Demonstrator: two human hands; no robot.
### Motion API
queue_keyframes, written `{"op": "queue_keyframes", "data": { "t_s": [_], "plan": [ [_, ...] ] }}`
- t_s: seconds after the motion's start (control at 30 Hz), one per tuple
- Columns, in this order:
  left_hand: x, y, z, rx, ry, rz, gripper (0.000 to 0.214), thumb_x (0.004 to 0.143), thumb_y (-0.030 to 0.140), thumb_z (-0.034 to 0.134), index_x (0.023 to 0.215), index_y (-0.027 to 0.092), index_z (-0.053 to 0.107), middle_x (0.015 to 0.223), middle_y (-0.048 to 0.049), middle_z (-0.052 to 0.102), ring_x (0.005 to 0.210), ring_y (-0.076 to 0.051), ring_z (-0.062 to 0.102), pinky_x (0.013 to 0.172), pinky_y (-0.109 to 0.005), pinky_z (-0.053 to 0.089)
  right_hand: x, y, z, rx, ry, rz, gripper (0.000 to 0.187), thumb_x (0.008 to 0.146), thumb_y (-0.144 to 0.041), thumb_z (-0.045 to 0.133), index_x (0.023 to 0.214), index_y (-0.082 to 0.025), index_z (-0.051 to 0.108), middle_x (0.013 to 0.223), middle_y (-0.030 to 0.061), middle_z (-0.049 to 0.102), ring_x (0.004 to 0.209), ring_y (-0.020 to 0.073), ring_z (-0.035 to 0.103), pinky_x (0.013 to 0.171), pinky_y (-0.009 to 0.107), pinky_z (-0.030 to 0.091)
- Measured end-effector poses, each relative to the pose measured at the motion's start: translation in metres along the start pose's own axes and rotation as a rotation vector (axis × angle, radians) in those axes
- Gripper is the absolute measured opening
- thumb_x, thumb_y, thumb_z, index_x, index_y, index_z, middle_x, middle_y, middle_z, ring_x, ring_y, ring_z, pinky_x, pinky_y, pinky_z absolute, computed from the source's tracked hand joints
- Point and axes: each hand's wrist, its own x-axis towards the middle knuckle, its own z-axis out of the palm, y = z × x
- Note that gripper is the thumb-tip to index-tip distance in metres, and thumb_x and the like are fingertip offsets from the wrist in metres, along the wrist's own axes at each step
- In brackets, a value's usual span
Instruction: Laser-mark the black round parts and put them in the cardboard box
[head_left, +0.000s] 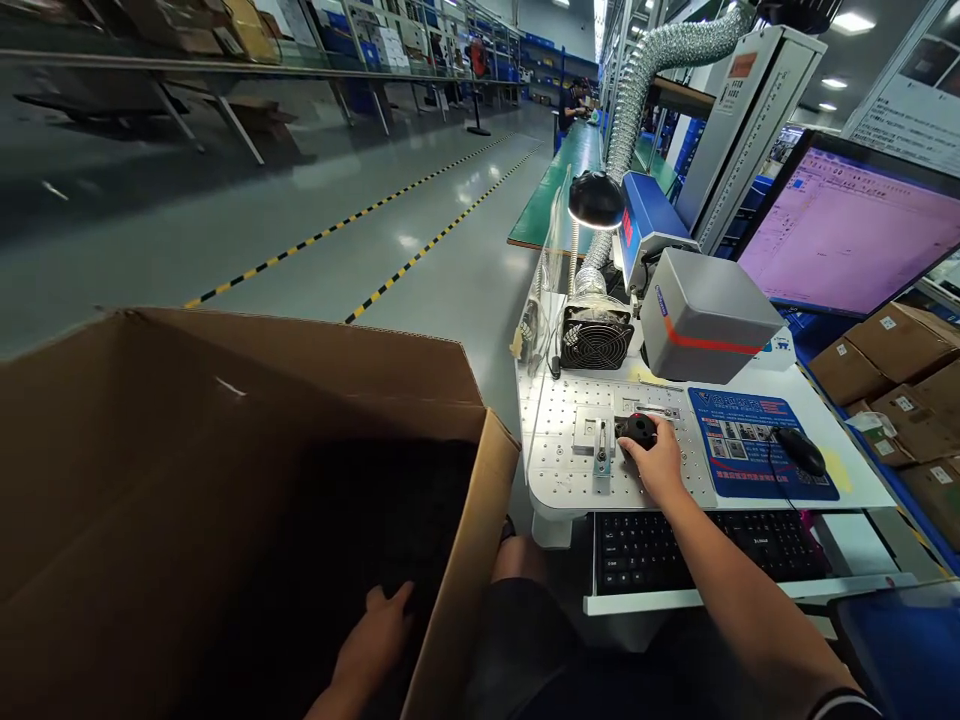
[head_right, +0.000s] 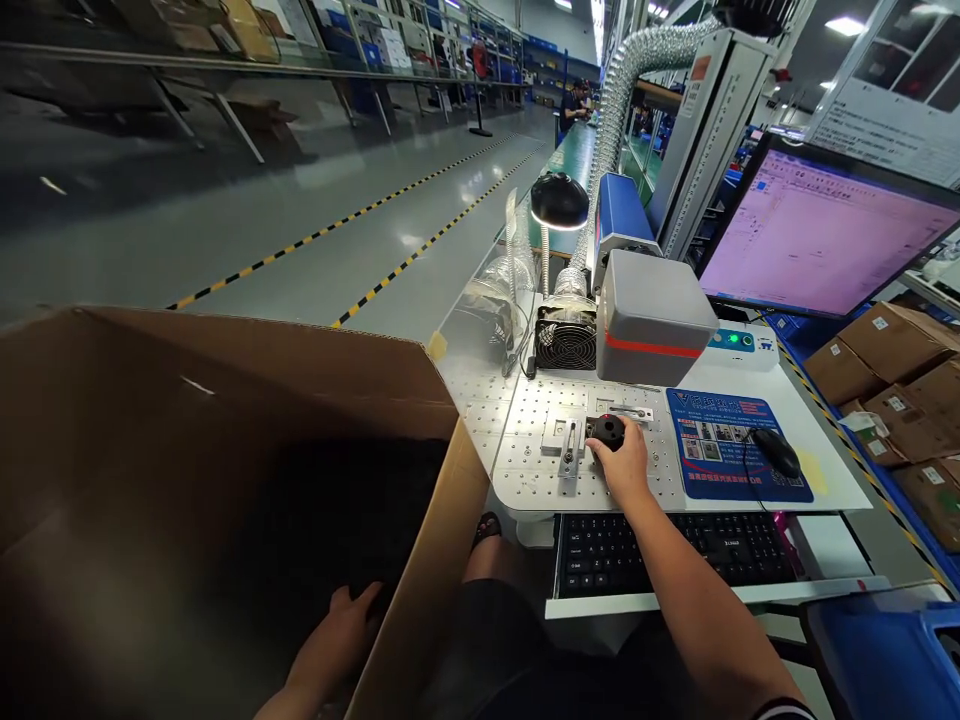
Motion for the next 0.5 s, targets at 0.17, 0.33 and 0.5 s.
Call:
{"op": "queue_keyframes", "data": {
  "t_s": [0.17,0.33,0.5],
  "plan": [
    [-0.015,-0.016,0.000,-0.044,0.035,-0.040,0.060,0.097,0.025,0.020,0.148,0.005,0.042,0.137,-0.0304,0.042,0.102,-0.033,0.068,0.096,-0.044,0.050,-0.008,0.014,-0.005,-0.058,-0.069,-0.101,0.070,0.080,-0.040,0.069,0.144,-0.023,0.048,0.142,0.0143,0.056,0.130,0.0349,0.052,0.111,0.055,0.043],
    [-0.044,-0.027,-0.018,-0.188,0.094,-0.171,0.071,0.091,0.046,0.028,0.144,0.002,0.045,0.109,-0.0244,0.062,0.114,-0.039,0.062,0.093,-0.047,0.051,-0.009,0.021,0.001,-0.041,-0.058,-0.086,0.068,0.082,-0.038,0.067,0.145,-0.020,0.048,0.142,0.0158,0.055,0.132,0.0352,0.051,0.113,0.057,0.042],
    [-0.096,-0.022,-0.037,-0.254,0.163,-0.240,0.079,0.083,0.060,0.032,0.140,0.009,0.051,0.109,-0.0208,0.065,0.106,-0.039,0.065,0.086,-0.050,0.054,-0.007,0.023,0.008,-0.020,-0.028,-0.059,0.067,0.084,-0.040,0.067,0.145,-0.018,0.048,0.144,0.0170,0.054,0.135,0.0351,0.049,0.116,0.056,0.039]
  ]
}}
